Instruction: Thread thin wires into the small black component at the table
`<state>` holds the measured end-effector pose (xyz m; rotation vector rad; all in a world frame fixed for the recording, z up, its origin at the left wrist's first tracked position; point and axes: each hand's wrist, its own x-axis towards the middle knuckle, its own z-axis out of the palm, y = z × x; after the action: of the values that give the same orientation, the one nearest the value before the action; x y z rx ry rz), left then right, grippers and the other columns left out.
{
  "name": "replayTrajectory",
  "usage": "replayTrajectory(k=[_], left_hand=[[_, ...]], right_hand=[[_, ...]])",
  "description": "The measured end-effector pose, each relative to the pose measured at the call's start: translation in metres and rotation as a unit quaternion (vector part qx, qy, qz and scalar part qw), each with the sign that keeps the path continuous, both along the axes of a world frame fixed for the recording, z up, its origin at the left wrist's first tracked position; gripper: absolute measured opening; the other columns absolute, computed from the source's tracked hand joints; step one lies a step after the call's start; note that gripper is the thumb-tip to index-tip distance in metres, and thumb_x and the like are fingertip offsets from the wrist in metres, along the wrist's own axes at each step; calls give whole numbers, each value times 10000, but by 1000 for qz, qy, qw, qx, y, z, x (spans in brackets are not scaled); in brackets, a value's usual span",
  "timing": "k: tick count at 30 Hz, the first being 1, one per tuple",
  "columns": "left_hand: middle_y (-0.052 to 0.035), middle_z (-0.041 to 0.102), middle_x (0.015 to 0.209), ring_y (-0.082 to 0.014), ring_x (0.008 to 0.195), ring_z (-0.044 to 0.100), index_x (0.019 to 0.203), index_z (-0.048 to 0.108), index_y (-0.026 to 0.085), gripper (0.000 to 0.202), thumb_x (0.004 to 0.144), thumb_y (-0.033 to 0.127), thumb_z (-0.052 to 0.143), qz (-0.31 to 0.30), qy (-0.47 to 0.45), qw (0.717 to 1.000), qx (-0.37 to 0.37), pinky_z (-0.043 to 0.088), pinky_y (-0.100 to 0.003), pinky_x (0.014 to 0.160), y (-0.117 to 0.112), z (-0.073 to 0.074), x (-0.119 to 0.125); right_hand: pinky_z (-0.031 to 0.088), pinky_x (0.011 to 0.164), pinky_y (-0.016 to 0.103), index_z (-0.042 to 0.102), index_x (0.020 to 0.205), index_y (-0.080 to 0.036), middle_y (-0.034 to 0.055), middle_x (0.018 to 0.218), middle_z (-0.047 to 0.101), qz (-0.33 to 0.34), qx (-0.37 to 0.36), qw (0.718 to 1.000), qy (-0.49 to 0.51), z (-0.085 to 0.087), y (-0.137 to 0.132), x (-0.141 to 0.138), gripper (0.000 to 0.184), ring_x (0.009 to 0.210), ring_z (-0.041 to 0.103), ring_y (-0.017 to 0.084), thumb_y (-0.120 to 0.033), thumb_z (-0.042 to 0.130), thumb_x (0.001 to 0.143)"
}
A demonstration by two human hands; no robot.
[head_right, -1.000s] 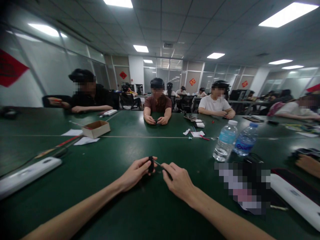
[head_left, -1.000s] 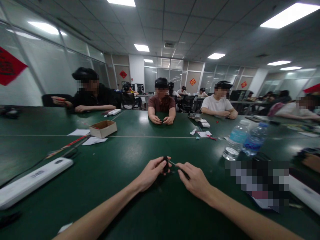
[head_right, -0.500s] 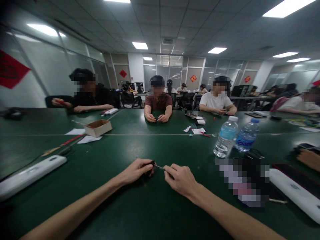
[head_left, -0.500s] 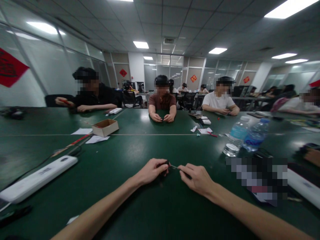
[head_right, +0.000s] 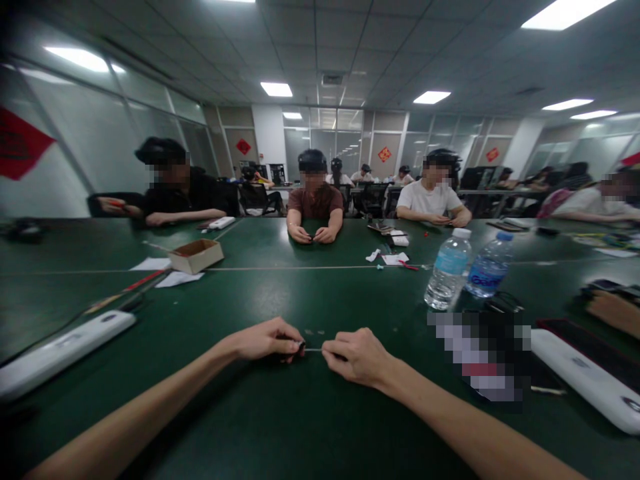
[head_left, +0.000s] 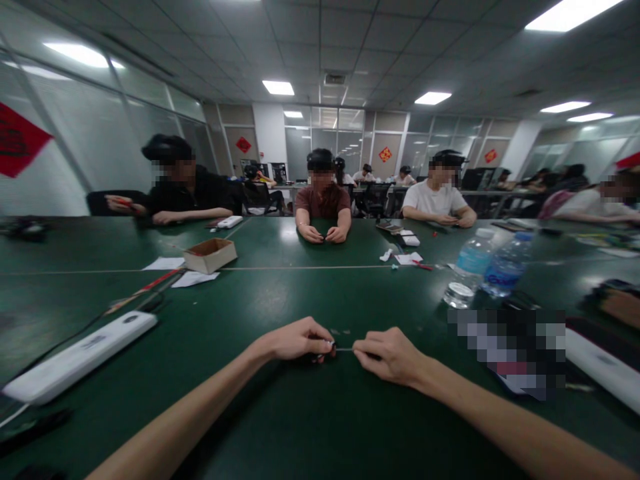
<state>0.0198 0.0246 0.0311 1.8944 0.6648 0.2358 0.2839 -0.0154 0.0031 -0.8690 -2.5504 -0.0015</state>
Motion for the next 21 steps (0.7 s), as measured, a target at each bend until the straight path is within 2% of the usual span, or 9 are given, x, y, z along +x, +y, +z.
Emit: replayTrajectory(k=[9, 17, 21], left_hand=[[-33, 621, 713, -152, 620, 521, 933, 712, 180, 319, 847, 444, 556, -32, 16, 999, -3, 359, -223, 572, 4, 1, -1], [-56, 635, 800, -169, 730, 545, 910, 696, 141, 323, 849, 426, 559, 26, -63, 997, -36, 384, -228, 665, 0, 1, 0], [-46, 620, 777, -148, 696, 515, 882, 685, 120, 326, 848, 424, 572, 41, -91, 994, -50, 366, -219, 652, -2, -2, 1]], right_hand=[[326, 517, 218, 681, 925, -228, -2, 693, 602, 22, -9, 1000, -19, 2, 1, -1, 260, 549, 504, 99, -270, 424, 935], [343, 540, 215, 667, 958, -205, 6, 709, 592, 2, -19, 1000, 19, -2, 3, -2, 249, 578, 520, 104, -265, 426, 939], [348, 553, 216, 666, 961, -194, 13, 710, 601, 2, -11, 999, 35, -5, 7, -1, 229, 591, 532, 107, -255, 447, 928]])
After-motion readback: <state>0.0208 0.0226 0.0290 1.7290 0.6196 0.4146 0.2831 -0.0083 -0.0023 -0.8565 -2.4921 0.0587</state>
